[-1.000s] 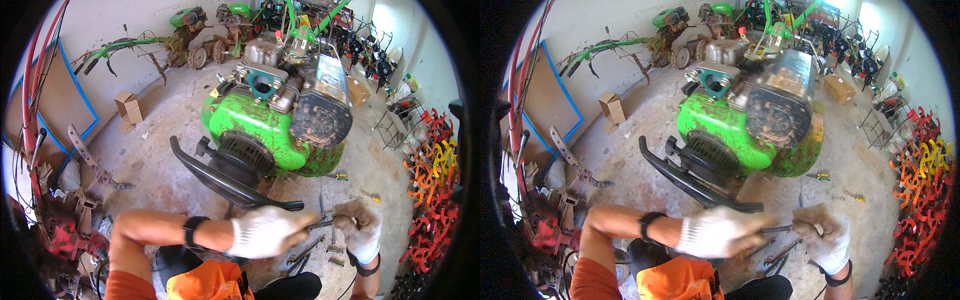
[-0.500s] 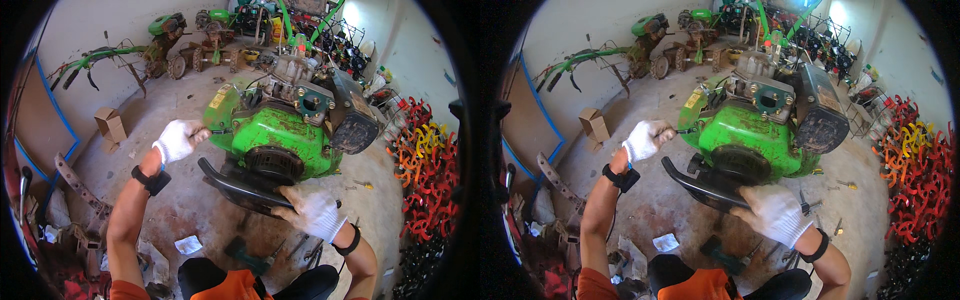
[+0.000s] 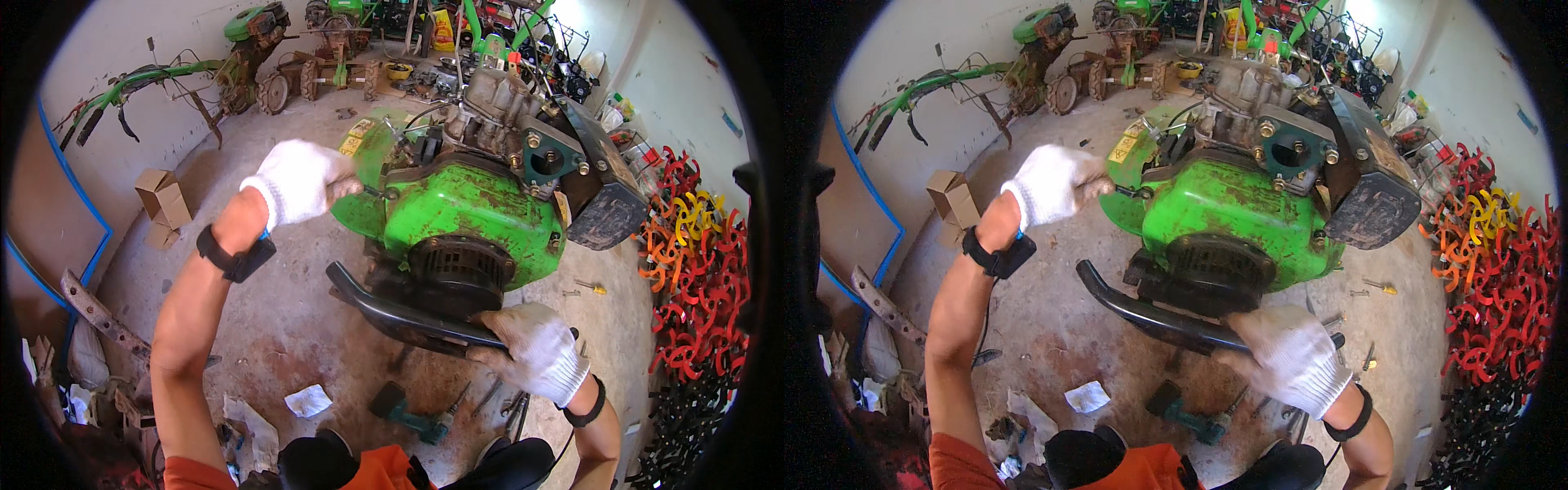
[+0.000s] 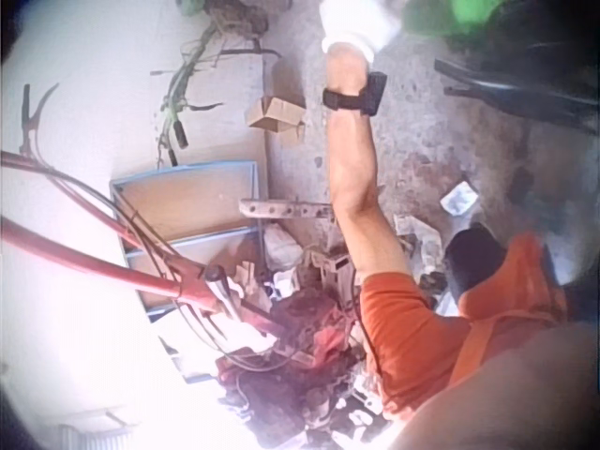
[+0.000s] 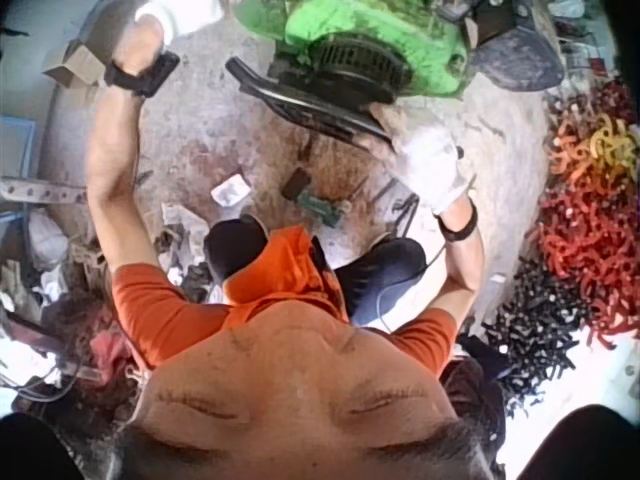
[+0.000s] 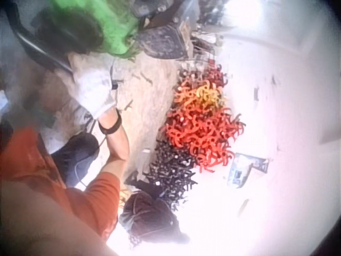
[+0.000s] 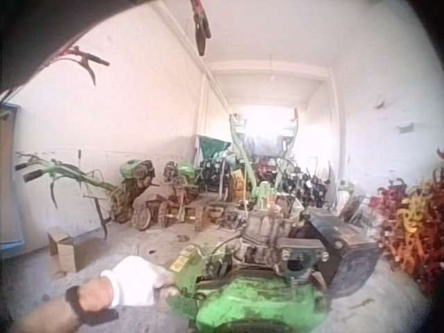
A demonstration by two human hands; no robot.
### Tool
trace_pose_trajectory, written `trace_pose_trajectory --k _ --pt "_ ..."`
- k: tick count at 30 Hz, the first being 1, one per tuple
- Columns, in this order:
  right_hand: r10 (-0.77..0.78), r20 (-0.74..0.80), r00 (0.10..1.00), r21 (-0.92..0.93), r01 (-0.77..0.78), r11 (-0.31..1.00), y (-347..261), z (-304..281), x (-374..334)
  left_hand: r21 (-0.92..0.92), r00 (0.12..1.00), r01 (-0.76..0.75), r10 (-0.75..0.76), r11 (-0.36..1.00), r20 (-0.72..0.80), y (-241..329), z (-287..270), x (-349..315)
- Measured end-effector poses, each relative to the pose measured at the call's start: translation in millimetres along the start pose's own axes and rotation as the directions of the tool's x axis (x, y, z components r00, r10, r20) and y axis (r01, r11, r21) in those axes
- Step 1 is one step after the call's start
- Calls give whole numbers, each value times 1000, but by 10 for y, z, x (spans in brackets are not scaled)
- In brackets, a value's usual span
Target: The person disassembles a green engine by removing bolts and components using a cordless impact wrench and hand tools. They remove the engine cover, fan housing, and other parts, placing them on the floor.
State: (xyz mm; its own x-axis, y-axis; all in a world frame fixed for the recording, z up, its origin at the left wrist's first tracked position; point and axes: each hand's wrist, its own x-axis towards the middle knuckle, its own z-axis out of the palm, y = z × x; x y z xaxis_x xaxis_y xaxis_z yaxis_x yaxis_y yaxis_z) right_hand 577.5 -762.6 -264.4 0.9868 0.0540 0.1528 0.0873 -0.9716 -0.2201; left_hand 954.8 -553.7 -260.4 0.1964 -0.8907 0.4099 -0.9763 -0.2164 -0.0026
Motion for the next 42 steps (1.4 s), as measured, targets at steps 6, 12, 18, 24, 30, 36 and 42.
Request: trace_pose_trajectory --k 6,12,18,24,30,36,42 --pt "28 1 1000 -22 -27 999 -36 -3 -3 -198 996 87 -87 976 8 55 161 -91" --pt "63 19 998 -3 -63 998 -56 -7 10 -23 976 192 -188 981 114 -31 259 -107" --pt "70 29 997 -16 -70 997 -73 -31 9 -257 967 253 -241 933 77 43 280 -140" --pt "28 -10 1000 -13 -28 1000 -67 -15 29 -76 958 232 -214 970 191 28 104 -24" --pt "72 36 997 -34 -71 997 -40 10 16 -233 932 317 -256 919 256 21 134 4" --pt "22 72 997 -31 -20 999 -195 -83 200 -168 935 313 -273 935 224 43 149 -22" --pt "-259 -262 930 -355 157 922 -461 -152 1189 -213 929 355 -318 910 190 39 200 -39"
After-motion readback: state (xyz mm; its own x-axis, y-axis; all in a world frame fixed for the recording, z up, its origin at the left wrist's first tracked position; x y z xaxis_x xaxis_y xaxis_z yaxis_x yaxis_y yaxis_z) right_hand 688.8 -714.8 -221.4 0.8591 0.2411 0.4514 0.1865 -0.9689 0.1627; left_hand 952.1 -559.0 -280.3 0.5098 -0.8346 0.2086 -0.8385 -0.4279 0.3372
